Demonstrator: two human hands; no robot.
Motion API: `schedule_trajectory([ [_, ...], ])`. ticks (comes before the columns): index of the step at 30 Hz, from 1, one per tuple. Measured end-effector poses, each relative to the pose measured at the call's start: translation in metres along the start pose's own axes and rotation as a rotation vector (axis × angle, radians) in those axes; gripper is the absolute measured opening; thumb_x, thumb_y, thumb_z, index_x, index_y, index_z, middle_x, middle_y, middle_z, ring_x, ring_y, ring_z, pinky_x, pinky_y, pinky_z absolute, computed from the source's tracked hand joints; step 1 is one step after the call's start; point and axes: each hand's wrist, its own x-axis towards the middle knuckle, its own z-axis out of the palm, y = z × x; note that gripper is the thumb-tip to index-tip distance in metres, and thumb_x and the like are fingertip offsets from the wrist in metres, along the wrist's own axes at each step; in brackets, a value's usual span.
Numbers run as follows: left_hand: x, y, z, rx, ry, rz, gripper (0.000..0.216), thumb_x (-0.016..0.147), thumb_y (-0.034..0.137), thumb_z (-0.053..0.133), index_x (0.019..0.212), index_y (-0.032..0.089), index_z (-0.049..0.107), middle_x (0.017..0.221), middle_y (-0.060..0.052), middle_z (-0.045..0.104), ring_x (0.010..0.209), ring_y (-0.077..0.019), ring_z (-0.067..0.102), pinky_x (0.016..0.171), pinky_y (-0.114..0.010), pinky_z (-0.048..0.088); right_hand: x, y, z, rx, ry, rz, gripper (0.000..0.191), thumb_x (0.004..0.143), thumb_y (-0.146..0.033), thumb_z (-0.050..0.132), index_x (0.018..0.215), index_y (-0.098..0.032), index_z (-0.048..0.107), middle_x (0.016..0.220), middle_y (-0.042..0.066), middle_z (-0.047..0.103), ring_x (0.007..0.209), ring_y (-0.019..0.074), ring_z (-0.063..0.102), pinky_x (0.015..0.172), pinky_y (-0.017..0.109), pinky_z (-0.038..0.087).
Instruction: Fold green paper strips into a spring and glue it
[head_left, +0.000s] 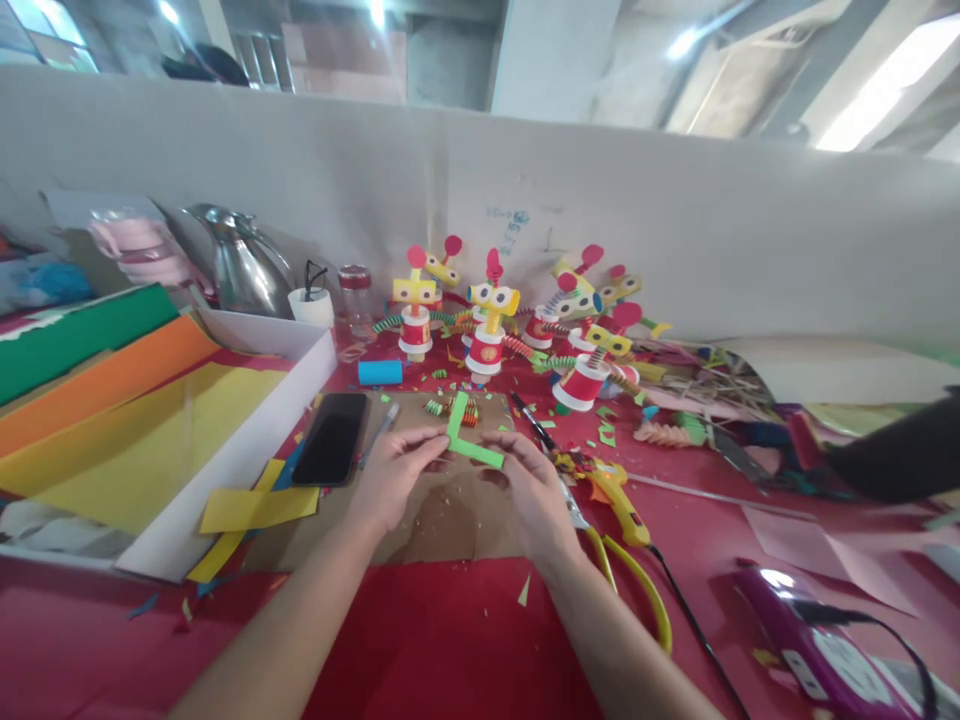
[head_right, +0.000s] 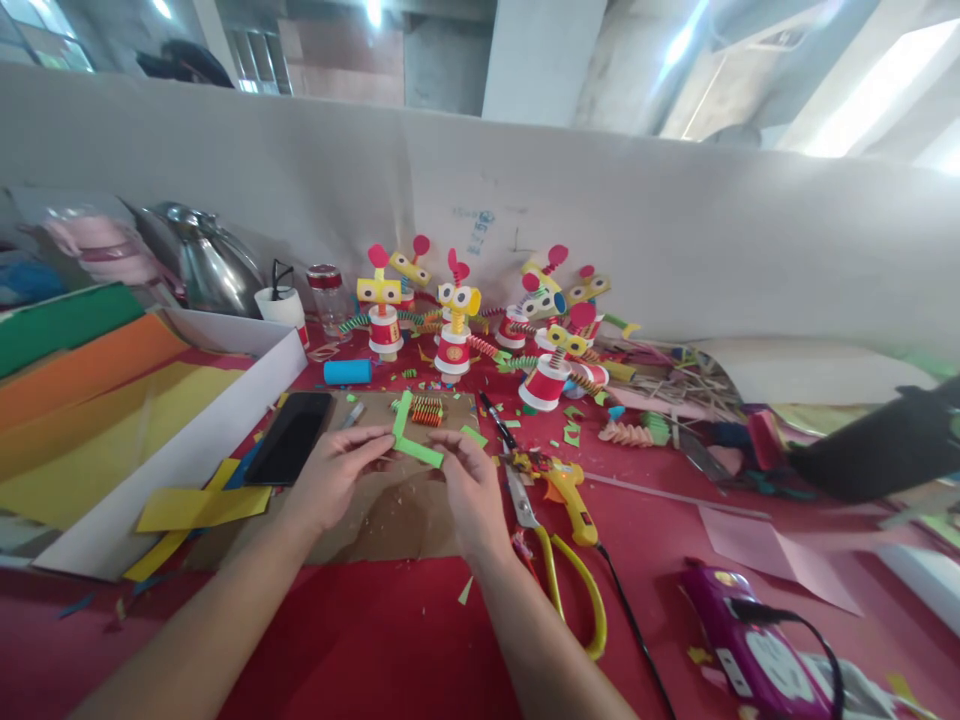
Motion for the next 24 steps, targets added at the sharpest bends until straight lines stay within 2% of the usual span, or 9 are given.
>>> schedule_trajectory([
  [2, 0.000, 0.002, -0.002, 0.160, -0.057, 0.082, 0.023, 0.074, 0.029, 0.069, 0.094, 0.019, 0.075, 0.088, -0.005, 0.072, 0.070, -0.0140, 0.063, 0.070, -0.027, 0.050, 0.002, -0.003, -0.003, -0.025, -0.073, 0.042, 0.020, 0.080, -0.038, 0.061, 0.087, -0.021, 0.069, 0.090, 0.004, 0.069, 0.082, 0.0183, 0.063, 0.068, 0.028, 0.047],
  [4, -0.002, 0.004, -0.002, 0.246, -0.106, 0.123, 0.023, 0.078, 0.028, 0.065, 0.097, 0.020, 0.075, 0.090, -0.005, 0.072, 0.071, -0.0143, 0.063, 0.071, -0.027, 0.051, 0.002, -0.002, -0.003, -0.105, -0.126, 0.016, 0.022, 0.079, -0.039, 0.063, 0.085, -0.020, 0.070, 0.087, 0.004, 0.070, 0.081, 0.0186, 0.063, 0.070, 0.029, 0.047],
  [7, -0.005, 0.006, 0.001, 0.273, -0.161, 0.106, 0.022, 0.080, 0.027, 0.063, 0.097, 0.022, 0.075, 0.090, -0.004, 0.072, 0.073, -0.0154, 0.064, 0.073, -0.029, 0.052, 0.001, 0.004, 0.002, -0.174, -0.100, -0.067, 0.017, 0.077, -0.035, 0.067, 0.082, -0.019, 0.070, 0.079, 0.003, 0.070, 0.076, 0.0166, 0.063, 0.071, 0.027, 0.046],
  [11, -0.007, 0.007, 0.005, 0.264, -0.206, 0.085, 0.022, 0.080, 0.027, 0.061, 0.097, 0.023, 0.075, 0.091, -0.004, 0.071, 0.076, -0.0170, 0.066, 0.075, -0.032, 0.054, 0.000, 0.008, 0.005, -0.153, -0.051, -0.089, 0.011, 0.077, -0.030, 0.067, 0.077, -0.019, 0.067, 0.071, 0.000, 0.067, 0.068, 0.0137, 0.060, 0.064, 0.024, 0.045],
  [18, -0.005, 0.001, 0.003, 0.432, -0.159, 0.223, 0.026, 0.075, 0.028, 0.068, 0.101, 0.025, 0.073, 0.102, -0.004, 0.070, 0.097, -0.0223, 0.064, 0.089, -0.038, 0.048, -0.002, 0.007, 0.006, -0.156, 0.013, -0.073, 0.012, 0.078, -0.029, 0.064, 0.076, -0.017, 0.065, 0.066, -0.001, 0.063, 0.064, 0.0129, 0.057, 0.063, 0.024, 0.043],
  [21, -0.005, 0.000, 0.005, 0.396, -0.120, 0.204, 0.027, 0.072, 0.027, 0.071, 0.099, 0.025, 0.074, 0.103, -0.004, 0.072, 0.097, -0.0222, 0.064, 0.089, -0.037, 0.048, -0.003, 0.008, 0.006, -0.152, 0.009, -0.084, 0.013, 0.078, -0.030, 0.064, 0.077, -0.017, 0.066, 0.068, 0.000, 0.064, 0.065, 0.0129, 0.058, 0.063, 0.024, 0.043],
  [24, -0.006, -0.001, 0.009, 0.260, -0.065, 0.136, 0.029, 0.069, 0.025, 0.073, 0.098, 0.024, 0.074, 0.096, -0.003, 0.074, 0.090, -0.0210, 0.067, 0.086, -0.036, 0.050, -0.005, 0.007, 0.007, -0.121, 0.013, -0.086, 0.012, 0.078, -0.029, 0.064, 0.077, -0.018, 0.065, 0.068, 0.000, 0.065, 0.066, 0.0131, 0.060, 0.064, 0.024, 0.044],
])
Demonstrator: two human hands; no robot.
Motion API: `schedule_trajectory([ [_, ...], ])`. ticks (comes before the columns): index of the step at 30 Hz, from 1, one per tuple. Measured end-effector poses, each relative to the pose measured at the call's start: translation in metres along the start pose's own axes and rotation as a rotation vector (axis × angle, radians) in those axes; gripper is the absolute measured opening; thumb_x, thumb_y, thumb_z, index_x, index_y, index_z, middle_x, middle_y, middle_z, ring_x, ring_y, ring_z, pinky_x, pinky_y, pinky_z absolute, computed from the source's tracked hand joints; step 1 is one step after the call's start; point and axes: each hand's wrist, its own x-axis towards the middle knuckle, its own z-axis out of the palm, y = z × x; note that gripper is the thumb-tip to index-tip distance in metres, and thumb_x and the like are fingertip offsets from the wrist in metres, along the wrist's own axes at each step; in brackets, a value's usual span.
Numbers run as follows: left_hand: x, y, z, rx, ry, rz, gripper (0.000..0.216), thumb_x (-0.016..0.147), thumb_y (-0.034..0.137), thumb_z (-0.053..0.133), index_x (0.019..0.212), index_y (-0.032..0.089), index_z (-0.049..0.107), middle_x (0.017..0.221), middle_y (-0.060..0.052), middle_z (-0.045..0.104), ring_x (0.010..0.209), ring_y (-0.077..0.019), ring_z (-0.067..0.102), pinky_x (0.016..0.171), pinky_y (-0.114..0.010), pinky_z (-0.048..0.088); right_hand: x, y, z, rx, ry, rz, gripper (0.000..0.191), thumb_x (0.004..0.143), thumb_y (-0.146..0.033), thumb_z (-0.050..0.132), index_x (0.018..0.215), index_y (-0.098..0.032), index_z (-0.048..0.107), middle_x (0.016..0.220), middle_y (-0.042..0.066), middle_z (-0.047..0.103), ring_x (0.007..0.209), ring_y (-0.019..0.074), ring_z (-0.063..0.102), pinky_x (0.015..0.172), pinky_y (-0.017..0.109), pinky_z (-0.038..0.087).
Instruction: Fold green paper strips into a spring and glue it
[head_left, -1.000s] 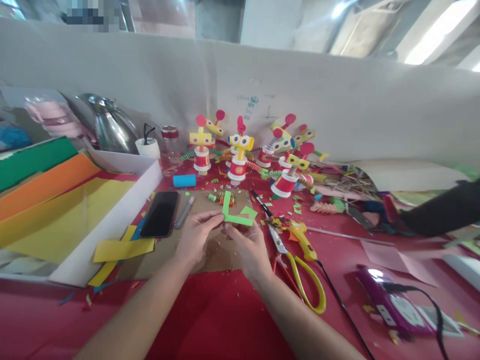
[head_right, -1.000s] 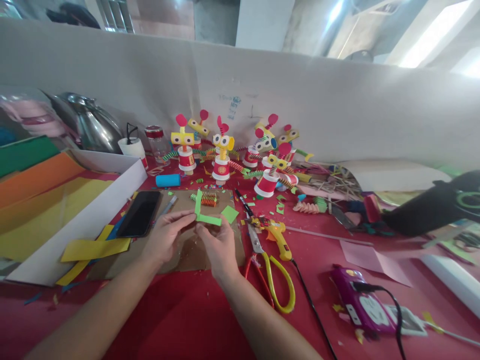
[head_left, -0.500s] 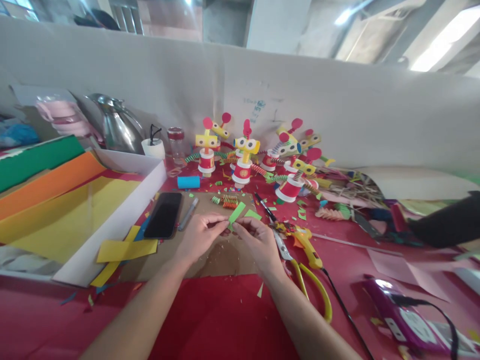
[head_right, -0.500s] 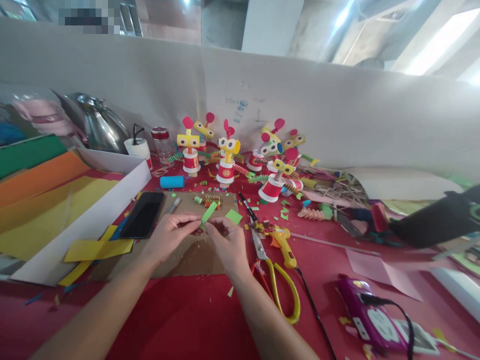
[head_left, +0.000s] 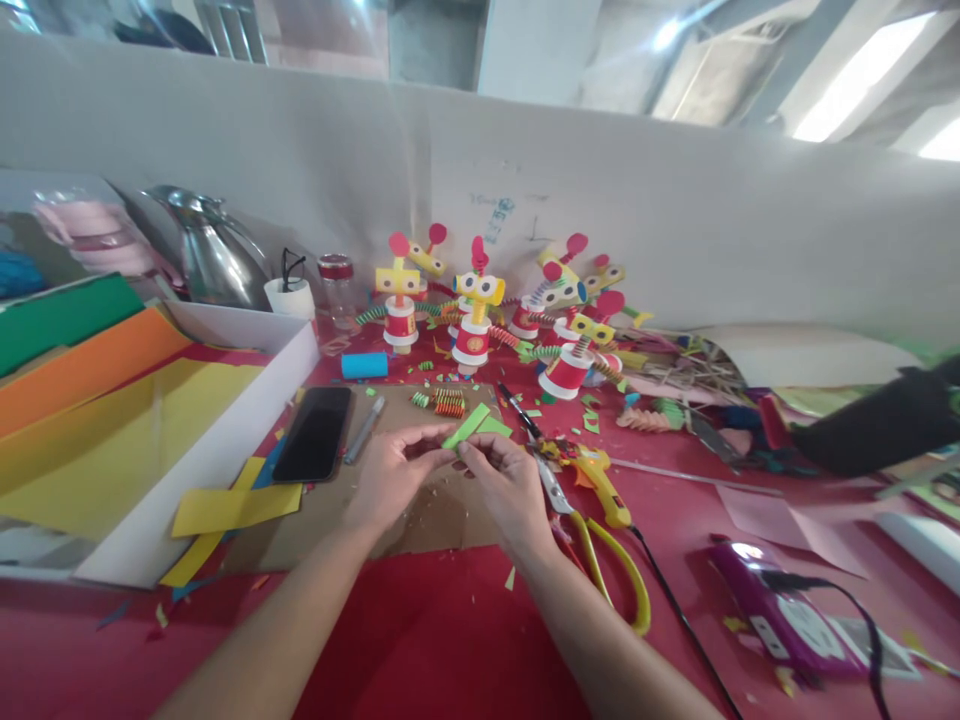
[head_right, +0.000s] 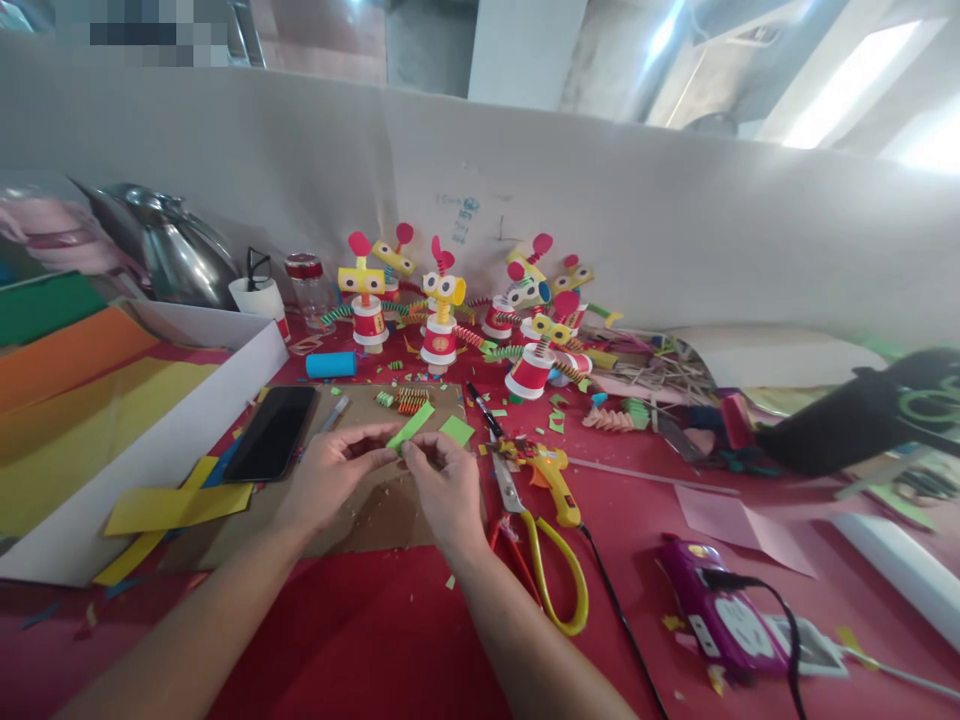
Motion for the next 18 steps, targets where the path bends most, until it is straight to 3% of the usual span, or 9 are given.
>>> schedule_trajectory([
  [5, -0.0009, -0.0011, 0.0036, -0.082, 0.065, -0.062, 0.023, 0.064, 0.025, 0.077, 0.086, 0.022, 0.076, 0.085, -0.003, 0.076, 0.083, -0.0208, 0.068, 0.082, -0.034, 0.052, -0.0014, -0.0059, 0.0017, 0.120, 0.009, 0.052, 0.012, 0.075, -0.029, 0.067, 0.075, -0.018, 0.065, 0.066, -0.001, 0.066, 0.064, 0.0127, 0.061, 0.063, 0.024, 0.045],
  [12, -0.0045, -0.0003, 0.0091, -0.275, 0.036, -0.127, 0.031, 0.064, 0.026, 0.077, 0.095, 0.020, 0.075, 0.097, -0.005, 0.075, 0.093, -0.0210, 0.066, 0.091, -0.035, 0.047, 0.0004, -0.0072, 0.0018, 0.169, 0.029, 0.058, 0.013, 0.073, -0.030, 0.069, 0.074, -0.018, 0.065, 0.064, -0.001, 0.066, 0.063, 0.0130, 0.061, 0.066, 0.026, 0.047],
  [18, -0.0012, -0.0046, 0.0087, -0.502, 0.056, -0.257, 0.022, 0.062, 0.022, 0.078, 0.082, 0.016, 0.076, 0.078, -0.005, 0.075, 0.072, -0.0149, 0.066, 0.074, -0.028, 0.050, -0.0003, -0.0041, 0.0020, 0.213, 0.006, 0.074, 0.014, 0.077, -0.032, 0.065, 0.077, -0.018, 0.065, 0.070, 0.000, 0.066, 0.068, 0.0142, 0.061, 0.068, 0.027, 0.047],
])
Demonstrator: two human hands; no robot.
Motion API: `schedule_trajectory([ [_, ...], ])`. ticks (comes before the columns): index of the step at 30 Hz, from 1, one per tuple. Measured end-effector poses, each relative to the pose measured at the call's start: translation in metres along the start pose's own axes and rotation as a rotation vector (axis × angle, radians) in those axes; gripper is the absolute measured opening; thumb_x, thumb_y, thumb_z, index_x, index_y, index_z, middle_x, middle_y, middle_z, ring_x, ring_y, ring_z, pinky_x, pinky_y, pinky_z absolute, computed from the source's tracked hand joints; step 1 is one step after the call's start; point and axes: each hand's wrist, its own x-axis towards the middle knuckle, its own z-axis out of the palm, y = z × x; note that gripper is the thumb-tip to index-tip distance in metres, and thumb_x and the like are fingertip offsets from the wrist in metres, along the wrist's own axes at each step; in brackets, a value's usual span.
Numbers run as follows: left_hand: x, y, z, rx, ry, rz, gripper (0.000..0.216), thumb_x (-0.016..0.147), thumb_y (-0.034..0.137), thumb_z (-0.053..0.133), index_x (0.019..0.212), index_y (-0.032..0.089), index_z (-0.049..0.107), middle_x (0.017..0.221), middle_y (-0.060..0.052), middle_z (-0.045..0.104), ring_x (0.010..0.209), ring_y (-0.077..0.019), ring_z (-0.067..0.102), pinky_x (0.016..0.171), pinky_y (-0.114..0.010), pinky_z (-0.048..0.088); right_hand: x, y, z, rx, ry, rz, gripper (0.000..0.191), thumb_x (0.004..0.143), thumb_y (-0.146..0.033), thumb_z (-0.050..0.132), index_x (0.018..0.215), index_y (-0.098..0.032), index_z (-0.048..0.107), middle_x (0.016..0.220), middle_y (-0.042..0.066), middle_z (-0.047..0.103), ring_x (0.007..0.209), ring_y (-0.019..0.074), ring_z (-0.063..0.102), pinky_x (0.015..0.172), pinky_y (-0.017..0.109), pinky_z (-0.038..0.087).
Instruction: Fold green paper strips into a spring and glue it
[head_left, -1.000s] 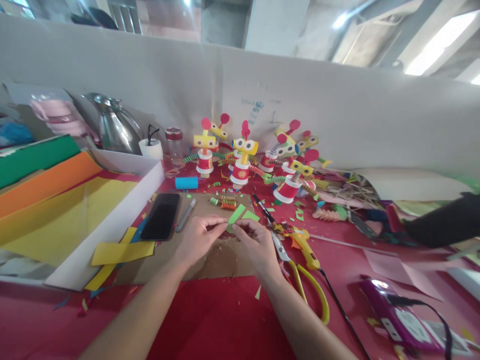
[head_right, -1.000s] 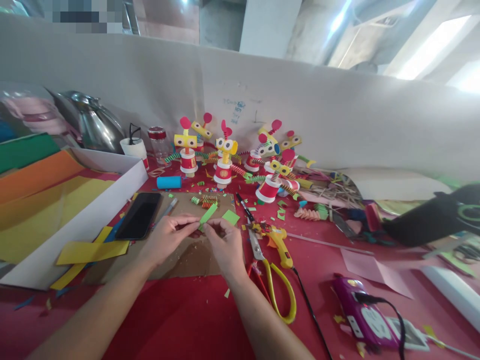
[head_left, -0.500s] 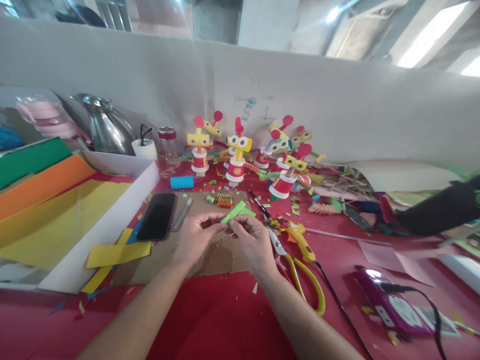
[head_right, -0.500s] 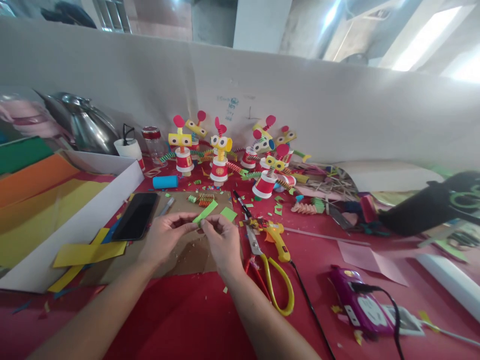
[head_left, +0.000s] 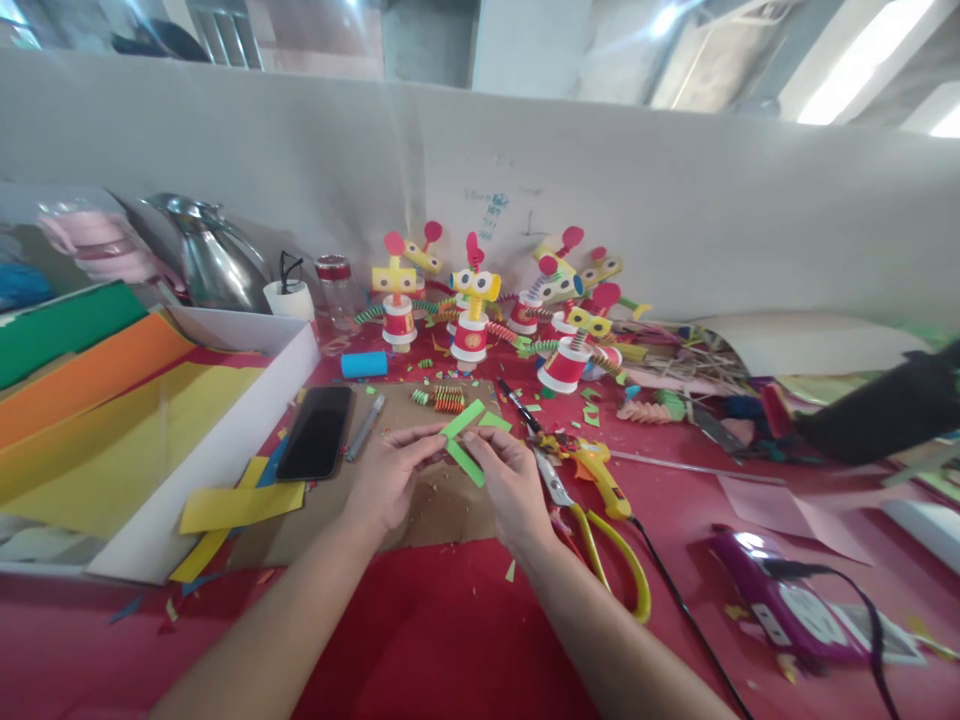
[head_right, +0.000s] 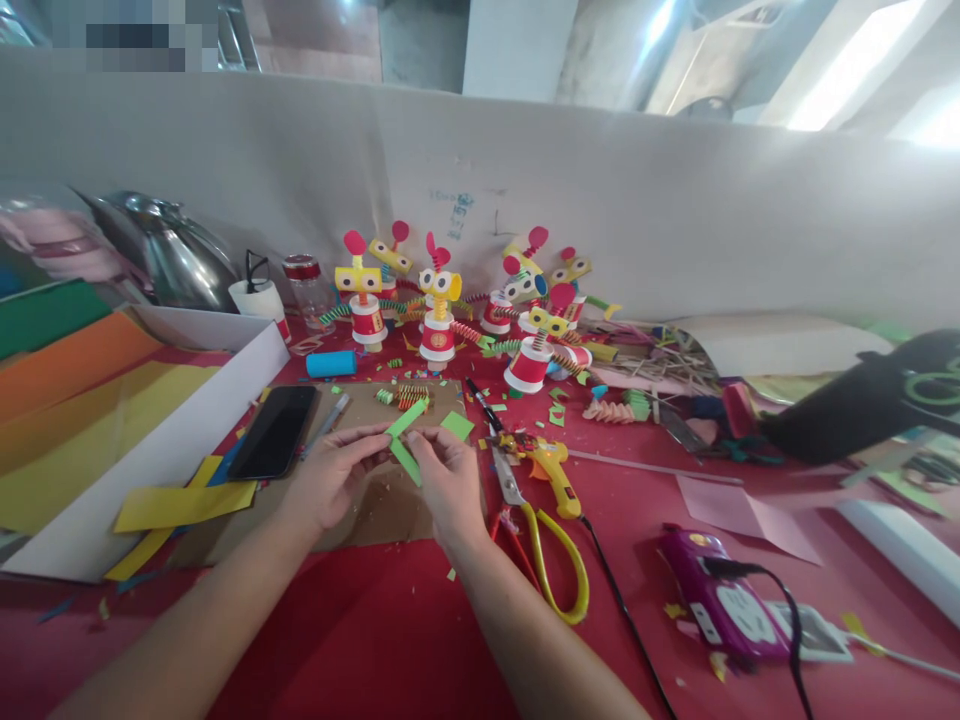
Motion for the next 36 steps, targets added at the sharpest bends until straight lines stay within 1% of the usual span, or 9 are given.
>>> schedule_trajectory([
  [2, 0.003, 0.000, -0.004, -0.071, 0.009, -0.028, 0.018, 0.061, 0.018, 0.078, 0.078, 0.016, 0.075, 0.076, -0.003, 0.073, 0.069, -0.0113, 0.064, 0.070, -0.024, 0.049, 0.000, 0.001, -0.001, -0.023, 0.011, -0.025, 0.011, 0.079, -0.030, 0.064, 0.080, -0.020, 0.064, 0.074, 0.000, 0.066, 0.070, 0.0135, 0.061, 0.067, 0.025, 0.046],
  [5, 0.007, 0.001, -0.008, -0.131, 0.036, -0.035, 0.017, 0.058, 0.014, 0.079, 0.074, 0.018, 0.072, 0.069, 0.003, 0.069, 0.061, -0.0063, 0.060, 0.061, -0.018, 0.046, 0.002, 0.003, -0.003, -0.136, -0.050, -0.140, 0.008, 0.079, -0.026, 0.065, 0.085, -0.022, 0.064, 0.084, 0.000, 0.066, 0.080, 0.0145, 0.061, 0.073, 0.026, 0.046],
  [8, 0.006, 0.004, -0.009, -0.117, 0.028, -0.063, 0.018, 0.057, 0.013, 0.079, 0.073, 0.015, 0.071, 0.066, 0.002, 0.067, 0.057, -0.0056, 0.059, 0.055, -0.017, 0.043, 0.006, 0.002, -0.007, -0.222, -0.151, -0.215, 0.008, 0.080, -0.023, 0.063, 0.086, -0.023, 0.067, 0.086, 0.001, 0.067, 0.081, 0.0156, 0.062, 0.074, 0.027, 0.048],
  [11, 0.005, 0.008, -0.008, -0.094, 0.030, -0.120, 0.019, 0.055, 0.012, 0.079, 0.073, 0.013, 0.072, 0.064, -0.001, 0.068, 0.056, -0.0069, 0.059, 0.053, -0.017, 0.043, 0.011, -0.001, -0.013, -0.319, -0.244, -0.252, 0.014, 0.080, -0.022, 0.061, 0.089, -0.025, 0.072, 0.088, 0.003, 0.068, 0.083, 0.0178, 0.063, 0.076, 0.030, 0.049],
  [16, 0.006, 0.009, -0.008, -0.068, 0.052, -0.158, 0.021, 0.053, 0.012, 0.080, 0.072, 0.013, 0.072, 0.064, -0.003, 0.069, 0.058, -0.0091, 0.062, 0.055, -0.019, 0.046, 0.012, -0.007, -0.018, -0.483, -0.258, -0.397, 0.023, 0.084, -0.021, 0.056, 0.093, -0.030, 0.075, 0.085, 0.004, 0.067, 0.080, 0.0186, 0.064, 0.073, 0.031, 0.051],
  [21, 0.005, 0.006, -0.008, -0.044, 0.035, -0.133, 0.022, 0.054, 0.015, 0.083, 0.074, 0.013, 0.074, 0.070, -0.004, 0.072, 0.062, -0.0101, 0.064, 0.065, -0.023, 0.051, 0.007, -0.010, -0.017, -0.561, -0.250, -0.495, 0.023, 0.085, -0.022, 0.056, 0.093, -0.033, 0.075, 0.085, 0.004, 0.068, 0.082, 0.0202, 0.065, 0.074, 0.033, 0.051],
  [27, 0.004, 0.005, -0.007, -0.042, -0.022, -0.096, 0.028, 0.051, 0.020, 0.086, 0.077, 0.014, 0.076, 0.075, -0.006, 0.074, 0.074, -0.0145, 0.067, 0.083, -0.031, 0.052, 0.009, -0.010, -0.016, -0.529, -0.192, -0.474, 0.022, 0.080, -0.016, 0.057, 0.087, -0.029, 0.074, 0.086, 0.002, 0.071, 0.082, 0.0197, 0.066, 0.075, 0.031, 0.051],
  [31, 0.004, 0.005, -0.007, 0.042, -0.015, -0.033, 0.027, 0.054, 0.019, 0.083, 0.079, 0.016, 0.077, 0.079, -0.007, 0.075, 0.075, -0.0168, 0.067, 0.084, -0.035, 0.052, 0.011, -0.004, -0.015, -0.465, -0.172, -0.349, 0.013, 0.083, -0.025, 0.059, 0.084, -0.024, 0.072, 0.083, 0.003, 0.070, 0.076, 0.0185, 0.065, 0.070, 0.030, 0.051],
  [36, 0.003, 0.007, -0.006, 0.198, 0.012, 0.077, 0.022, 0.060, 0.014, 0.078, 0.080, 0.019, 0.077, 0.077, -0.006, 0.075, 0.076, -0.0196, 0.068, 0.084, -0.038, 0.051, 0.011, -0.002, -0.013, -0.437, -0.136, -0.268, 0.012, 0.081, -0.031, 0.063, 0.084, -0.022, 0.070, 0.080, 0.003, 0.071, 0.076, 0.0194, 0.065, 0.072, 0.032, 0.051],
])
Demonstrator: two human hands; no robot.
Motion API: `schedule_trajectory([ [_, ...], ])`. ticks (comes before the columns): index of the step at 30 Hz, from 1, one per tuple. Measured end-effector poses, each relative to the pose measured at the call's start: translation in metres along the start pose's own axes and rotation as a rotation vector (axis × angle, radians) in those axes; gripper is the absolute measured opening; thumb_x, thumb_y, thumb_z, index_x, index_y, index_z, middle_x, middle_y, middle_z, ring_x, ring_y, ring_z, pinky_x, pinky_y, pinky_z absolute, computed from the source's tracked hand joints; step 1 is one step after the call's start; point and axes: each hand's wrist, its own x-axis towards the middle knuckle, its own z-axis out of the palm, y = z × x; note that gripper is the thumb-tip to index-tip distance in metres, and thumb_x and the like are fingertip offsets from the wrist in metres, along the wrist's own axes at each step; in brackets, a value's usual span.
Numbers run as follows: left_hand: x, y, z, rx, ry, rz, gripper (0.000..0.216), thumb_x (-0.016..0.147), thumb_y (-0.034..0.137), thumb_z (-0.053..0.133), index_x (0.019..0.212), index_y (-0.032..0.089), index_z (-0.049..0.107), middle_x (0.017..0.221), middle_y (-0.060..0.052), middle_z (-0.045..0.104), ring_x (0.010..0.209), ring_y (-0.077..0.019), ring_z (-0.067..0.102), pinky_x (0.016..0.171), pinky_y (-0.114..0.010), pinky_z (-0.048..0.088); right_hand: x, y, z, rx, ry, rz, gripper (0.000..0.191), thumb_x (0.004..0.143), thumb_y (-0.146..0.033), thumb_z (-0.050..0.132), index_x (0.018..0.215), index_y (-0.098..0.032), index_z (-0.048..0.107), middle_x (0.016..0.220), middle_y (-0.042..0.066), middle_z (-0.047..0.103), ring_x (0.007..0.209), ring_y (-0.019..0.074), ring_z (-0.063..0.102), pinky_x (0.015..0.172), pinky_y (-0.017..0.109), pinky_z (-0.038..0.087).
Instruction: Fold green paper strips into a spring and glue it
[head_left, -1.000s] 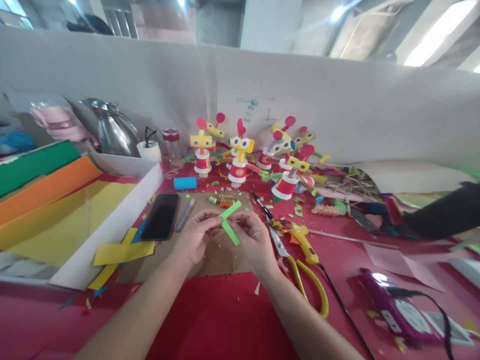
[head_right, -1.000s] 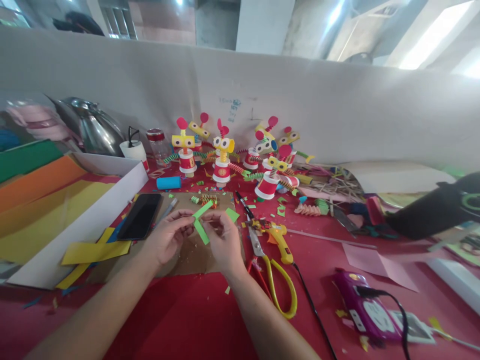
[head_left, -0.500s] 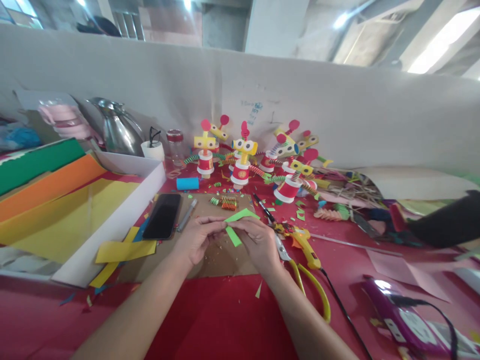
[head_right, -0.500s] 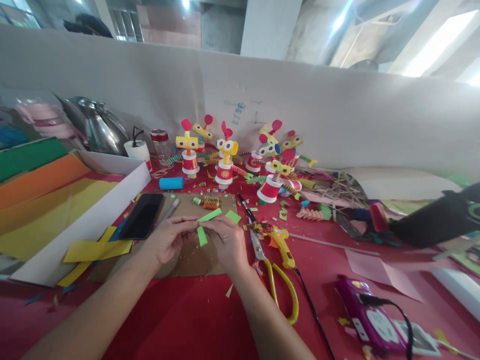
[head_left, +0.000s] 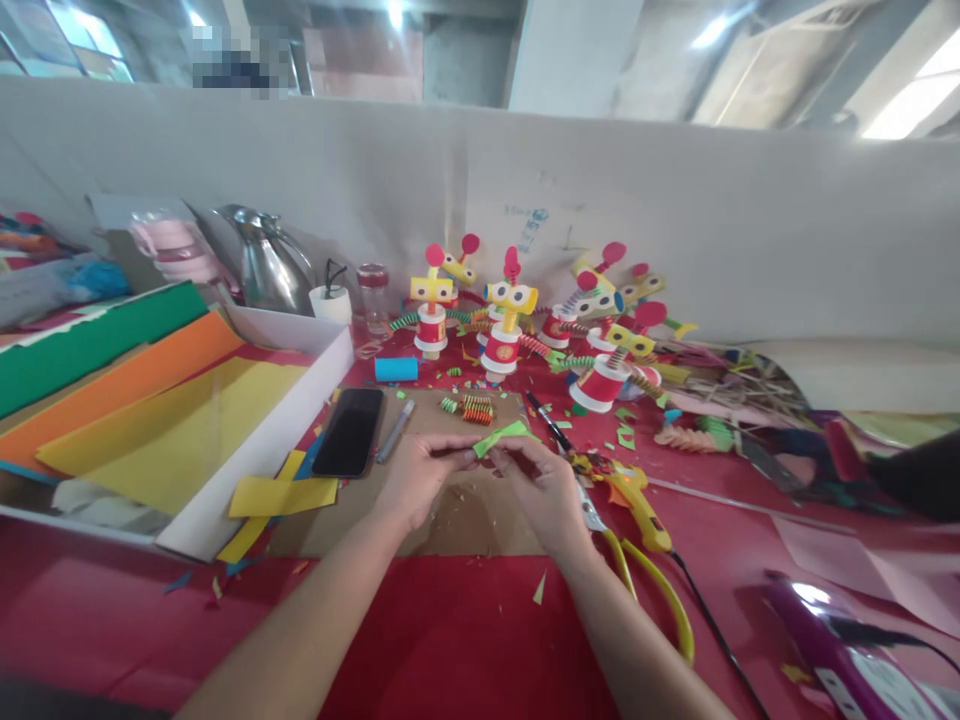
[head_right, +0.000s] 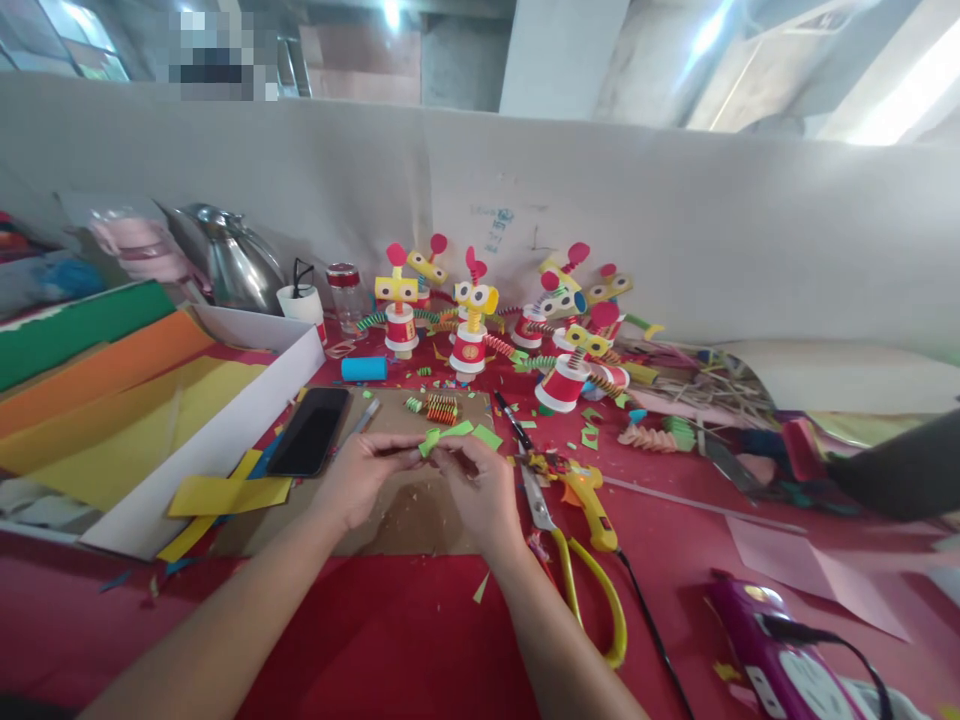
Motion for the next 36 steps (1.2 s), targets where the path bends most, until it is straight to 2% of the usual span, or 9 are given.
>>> schedule_trajectory([
  [7, 0.0001, 0.0000, -0.0006, 0.144, -0.030, 0.079, 0.022, 0.063, 0.022, 0.077, 0.084, 0.024, 0.077, 0.079, -0.003, 0.076, 0.078, -0.0218, 0.068, 0.083, -0.039, 0.052, -0.0001, 0.0021, 0.0006, 0.112, 0.008, 0.127, 0.014, 0.076, -0.032, 0.067, 0.083, -0.021, 0.072, 0.077, 0.003, 0.072, 0.074, 0.0185, 0.064, 0.070, 0.032, 0.050],
  [16, 0.0012, -0.0023, -0.0025, 0.200, -0.035, 0.113, 0.021, 0.066, 0.018, 0.074, 0.085, 0.025, 0.077, 0.084, -0.004, 0.076, 0.083, -0.0224, 0.068, 0.085, -0.039, 0.050, -0.0004, 0.0017, 0.0024, 0.116, 0.029, 0.185, 0.012, 0.073, -0.031, 0.070, 0.080, -0.021, 0.071, 0.077, 0.003, 0.072, 0.074, 0.0186, 0.065, 0.071, 0.032, 0.050],
  [26, -0.0009, 0.0035, 0.0000, 0.200, -0.029, 0.087, 0.020, 0.064, 0.016, 0.073, 0.083, 0.022, 0.077, 0.083, -0.004, 0.075, 0.082, -0.0230, 0.068, 0.086, -0.041, 0.050, -0.0010, 0.0009, 0.0039, 0.083, 0.054, 0.159, 0.012, 0.070, -0.029, 0.072, 0.078, -0.020, 0.071, 0.077, 0.003, 0.072, 0.074, 0.0189, 0.065, 0.072, 0.032, 0.050],
  [36, 0.0005, -0.0033, -0.0021, 0.239, -0.030, 0.093, 0.022, 0.066, 0.016, 0.071, 0.086, 0.023, 0.077, 0.085, -0.005, 0.075, 0.080, -0.0220, 0.067, 0.083, -0.038, 0.050, 0.0002, 0.0053, 0.0019, 0.027, 0.014, 0.120, 0.011, 0.072, -0.029, 0.067, 0.078, -0.022, 0.073, 0.078, 0.003, 0.071, 0.076, 0.0198, 0.065, 0.072, 0.032, 0.051],
])
